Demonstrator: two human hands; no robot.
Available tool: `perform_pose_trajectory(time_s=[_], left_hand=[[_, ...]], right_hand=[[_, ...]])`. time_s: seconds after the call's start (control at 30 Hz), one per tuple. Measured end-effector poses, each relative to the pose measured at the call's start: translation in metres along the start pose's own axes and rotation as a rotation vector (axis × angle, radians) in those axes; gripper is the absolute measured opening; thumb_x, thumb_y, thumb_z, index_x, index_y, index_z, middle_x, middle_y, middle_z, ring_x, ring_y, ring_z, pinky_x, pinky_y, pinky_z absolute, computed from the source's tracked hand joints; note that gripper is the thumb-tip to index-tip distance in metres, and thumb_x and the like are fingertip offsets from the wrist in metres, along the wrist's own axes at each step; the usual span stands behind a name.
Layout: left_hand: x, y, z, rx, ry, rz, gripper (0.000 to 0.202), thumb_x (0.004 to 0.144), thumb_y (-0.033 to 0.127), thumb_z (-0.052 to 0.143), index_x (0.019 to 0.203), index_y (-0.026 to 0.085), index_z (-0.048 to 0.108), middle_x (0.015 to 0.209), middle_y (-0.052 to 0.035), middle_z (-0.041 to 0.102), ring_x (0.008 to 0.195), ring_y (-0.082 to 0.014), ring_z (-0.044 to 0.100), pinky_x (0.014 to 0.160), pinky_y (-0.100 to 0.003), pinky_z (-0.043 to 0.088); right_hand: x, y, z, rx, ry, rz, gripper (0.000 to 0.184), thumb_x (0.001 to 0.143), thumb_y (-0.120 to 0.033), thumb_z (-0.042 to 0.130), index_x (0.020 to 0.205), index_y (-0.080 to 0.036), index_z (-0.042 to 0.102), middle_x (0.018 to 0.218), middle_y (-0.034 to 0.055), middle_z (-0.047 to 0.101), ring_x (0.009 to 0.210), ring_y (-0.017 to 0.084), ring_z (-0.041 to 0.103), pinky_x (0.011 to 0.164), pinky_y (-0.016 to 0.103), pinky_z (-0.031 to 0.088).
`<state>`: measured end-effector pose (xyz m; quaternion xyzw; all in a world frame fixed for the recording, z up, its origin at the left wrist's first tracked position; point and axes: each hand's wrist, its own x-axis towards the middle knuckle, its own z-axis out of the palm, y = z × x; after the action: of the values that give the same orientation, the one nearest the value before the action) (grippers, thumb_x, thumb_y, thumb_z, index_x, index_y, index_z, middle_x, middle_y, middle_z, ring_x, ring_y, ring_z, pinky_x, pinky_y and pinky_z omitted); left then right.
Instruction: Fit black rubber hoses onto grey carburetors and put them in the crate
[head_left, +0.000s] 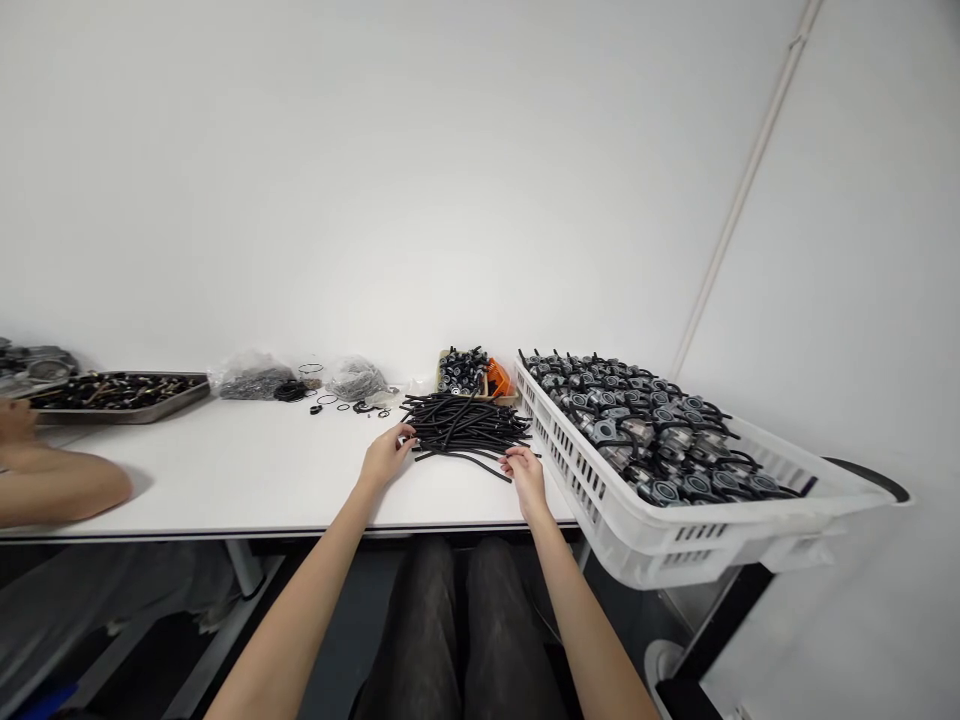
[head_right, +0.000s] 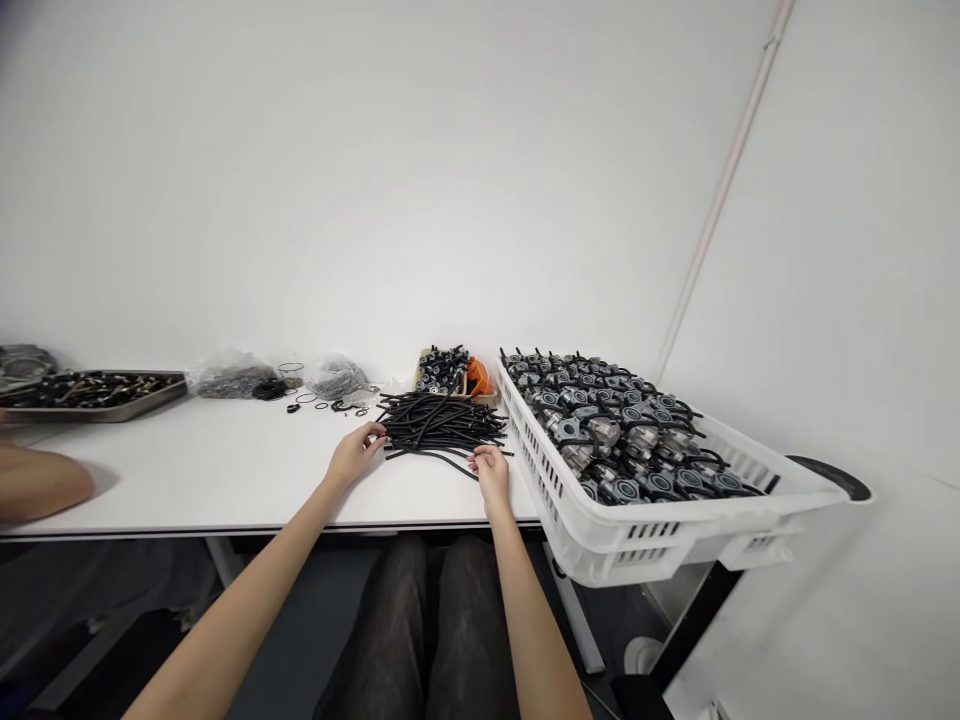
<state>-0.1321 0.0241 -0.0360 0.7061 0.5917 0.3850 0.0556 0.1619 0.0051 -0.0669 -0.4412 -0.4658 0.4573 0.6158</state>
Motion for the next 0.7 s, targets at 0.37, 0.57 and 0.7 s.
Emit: perform_pose_trajectory(time_s=[0.37, 0.57, 0.7], left_hand=[[-0.0005, 0.0022, -0.0032, 0.026, -0.021, -0.021, 0.031, 0.092, 0.035, 0.056, 0.116, 0.017, 0.059, 0.115, -0.0082, 0.062, 0.095, -0.0187, 0.063, 0.083, -0.04, 0.054], [-0.0004, 0.0009, -0.0027, 0.05, -0.034, -0.037, 0.031, 0.091, 0.036, 0.057, 0.115, 0.016, 0.059, 0.114, -0.0081, 0.063, 0.096, -0.0191, 0.063, 0.082, -0.04, 0.054], [0.0004, -0.0001, -0.0023, 0.049, -0.056, -0.03, 0.031, 0.092, 0.036, 0.056, 0.115, 0.016, 0.059, 0.114, -0.008, 0.063, 0.095, -0.019, 0.063, 0.082, -0.04, 0.054]], right_hand=[[-0.0005, 0.0018, 0.001, -0.187, -0.005, -0.085, 0.03, 0.093, -0.034, 0.057, 0.117, -0.017, 0.058, 0.117, 0.0081, 0.062, 0.098, 0.02, 0.064, 0.083, 0.041, 0.055], [-0.0066, 0.0018, 0.0072, -0.404, -0.106, -0.165, 0.028, 0.093, -0.033, 0.057, 0.116, -0.018, 0.059, 0.12, 0.0083, 0.061, 0.101, 0.021, 0.063, 0.086, 0.042, 0.054], [-0.008, 0.0017, 0.0082, -0.484, -0.164, -0.199, 0.028, 0.093, -0.033, 0.057, 0.116, -0.018, 0.059, 0.12, 0.0084, 0.061, 0.101, 0.02, 0.063, 0.086, 0.042, 0.054]])
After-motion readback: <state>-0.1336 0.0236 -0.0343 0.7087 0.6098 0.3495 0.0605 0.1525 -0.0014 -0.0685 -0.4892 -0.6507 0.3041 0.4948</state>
